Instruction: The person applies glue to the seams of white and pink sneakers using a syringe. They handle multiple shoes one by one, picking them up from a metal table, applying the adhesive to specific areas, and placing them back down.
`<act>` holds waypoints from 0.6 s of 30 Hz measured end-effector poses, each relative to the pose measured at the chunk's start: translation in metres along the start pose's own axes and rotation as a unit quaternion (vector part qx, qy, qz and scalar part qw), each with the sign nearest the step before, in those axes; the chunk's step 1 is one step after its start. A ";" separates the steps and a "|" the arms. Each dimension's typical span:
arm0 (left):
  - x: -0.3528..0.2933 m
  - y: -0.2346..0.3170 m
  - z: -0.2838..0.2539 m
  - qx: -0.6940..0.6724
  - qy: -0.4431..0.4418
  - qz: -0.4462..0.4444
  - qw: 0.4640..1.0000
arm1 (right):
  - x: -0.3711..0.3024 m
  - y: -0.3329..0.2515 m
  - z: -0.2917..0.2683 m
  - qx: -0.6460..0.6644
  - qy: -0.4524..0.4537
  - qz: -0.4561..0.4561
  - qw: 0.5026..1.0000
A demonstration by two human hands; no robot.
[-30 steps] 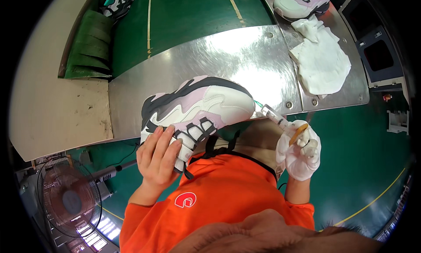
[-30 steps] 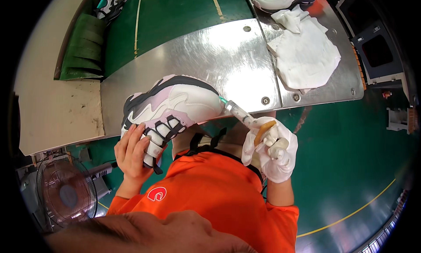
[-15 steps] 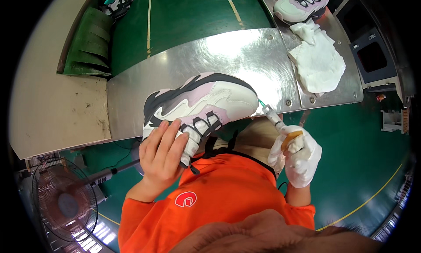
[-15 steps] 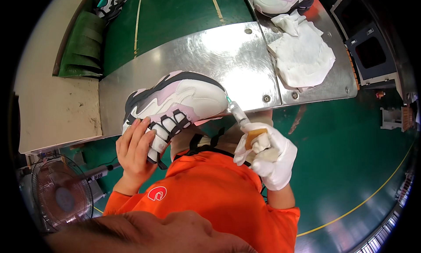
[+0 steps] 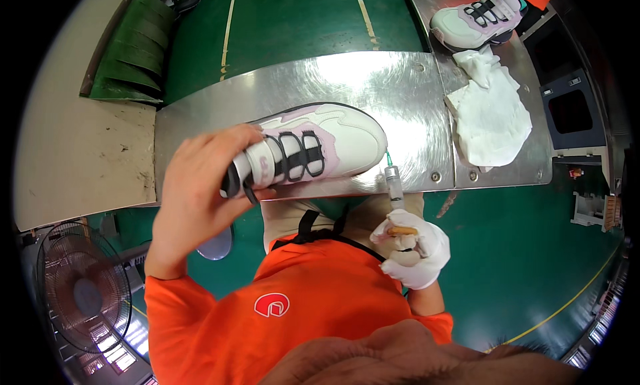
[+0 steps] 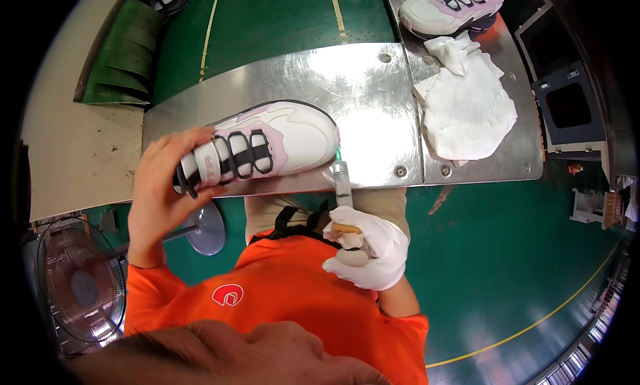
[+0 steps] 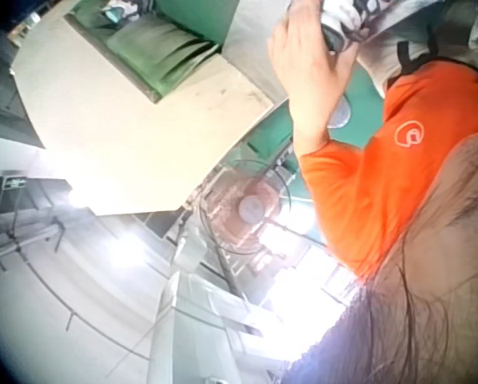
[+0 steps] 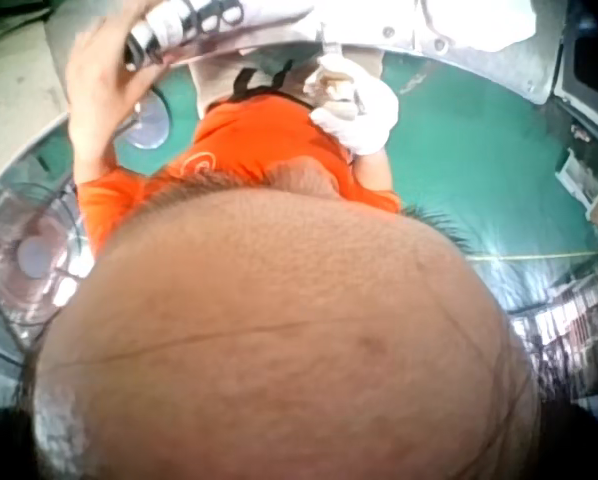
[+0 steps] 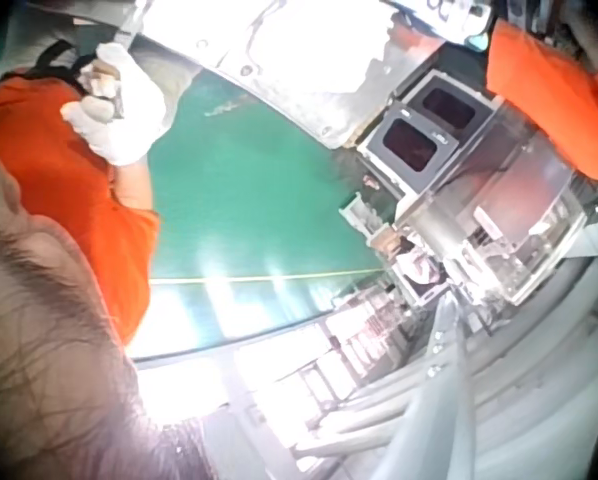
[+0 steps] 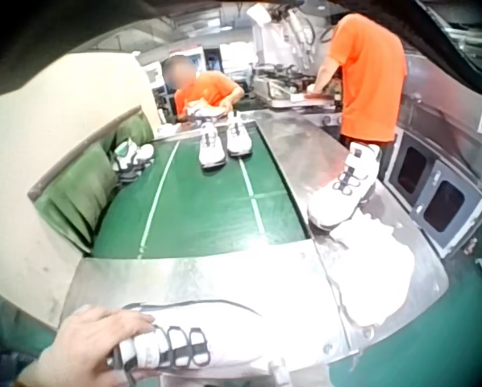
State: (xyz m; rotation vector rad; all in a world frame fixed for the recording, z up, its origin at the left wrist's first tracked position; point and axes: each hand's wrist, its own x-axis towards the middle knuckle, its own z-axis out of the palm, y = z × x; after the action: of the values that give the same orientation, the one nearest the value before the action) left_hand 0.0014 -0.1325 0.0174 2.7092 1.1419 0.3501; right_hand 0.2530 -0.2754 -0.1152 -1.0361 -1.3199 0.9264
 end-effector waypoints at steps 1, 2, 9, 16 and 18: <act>0.004 -0.004 -0.001 -0.010 -0.012 -0.004 1.000 | 0.002 0.006 0.001 0.001 -0.007 -0.026 1.000; 0.008 -0.009 -0.003 -0.021 -0.024 -0.008 0.999 | 0.004 0.012 0.001 0.001 -0.010 -0.042 0.999; 0.030 -0.032 -0.004 -0.106 -0.097 -0.032 0.989 | 0.005 0.047 0.012 0.056 -0.020 -0.047 0.997; 0.074 -0.054 -0.033 -0.190 -0.294 0.035 0.936 | -0.001 0.064 0.017 0.014 -0.022 -0.095 0.995; 0.087 -0.052 -0.047 -0.195 -0.332 0.056 0.921 | -0.001 0.063 0.019 0.025 -0.021 -0.120 0.992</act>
State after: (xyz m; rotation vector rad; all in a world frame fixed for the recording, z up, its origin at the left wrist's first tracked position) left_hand 0.0116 -0.0307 0.0613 2.2516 0.6385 -0.2915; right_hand 0.2366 -0.2566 -0.1760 -0.8027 -1.4138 0.7989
